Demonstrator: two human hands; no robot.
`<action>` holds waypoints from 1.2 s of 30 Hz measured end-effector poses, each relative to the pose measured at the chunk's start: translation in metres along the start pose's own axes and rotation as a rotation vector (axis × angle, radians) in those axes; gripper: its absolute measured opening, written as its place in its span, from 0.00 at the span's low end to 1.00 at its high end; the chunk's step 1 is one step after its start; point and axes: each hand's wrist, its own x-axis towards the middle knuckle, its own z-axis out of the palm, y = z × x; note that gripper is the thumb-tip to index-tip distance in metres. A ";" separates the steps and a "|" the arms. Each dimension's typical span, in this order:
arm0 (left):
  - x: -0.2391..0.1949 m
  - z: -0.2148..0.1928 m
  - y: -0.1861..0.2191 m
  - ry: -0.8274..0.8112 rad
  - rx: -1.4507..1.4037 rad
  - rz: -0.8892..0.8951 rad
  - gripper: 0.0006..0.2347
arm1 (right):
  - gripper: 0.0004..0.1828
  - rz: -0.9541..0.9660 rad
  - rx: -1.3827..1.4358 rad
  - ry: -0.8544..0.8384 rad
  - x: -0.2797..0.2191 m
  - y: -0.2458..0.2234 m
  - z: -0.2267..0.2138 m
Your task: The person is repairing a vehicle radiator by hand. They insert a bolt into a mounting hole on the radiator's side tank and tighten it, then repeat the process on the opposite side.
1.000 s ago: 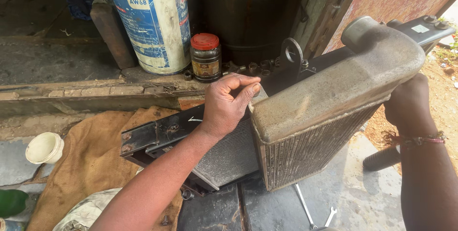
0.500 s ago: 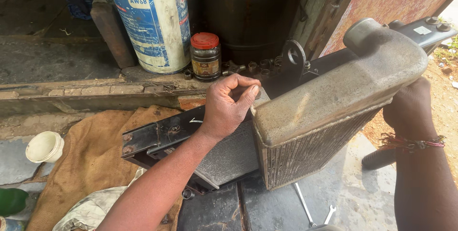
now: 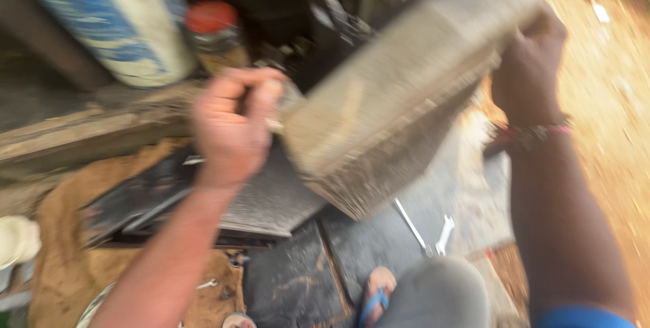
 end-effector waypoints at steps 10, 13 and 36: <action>-0.007 0.021 -0.006 -0.050 0.201 -0.064 0.04 | 0.10 0.776 -0.273 0.352 -0.143 0.288 -0.170; -0.010 0.030 -0.005 -0.042 0.227 -0.197 0.07 | 0.14 0.894 -0.356 0.279 -0.164 0.350 -0.171; -0.017 0.036 -0.010 -0.056 0.437 -0.176 0.13 | 0.17 0.963 -0.041 0.383 -0.149 0.406 -0.176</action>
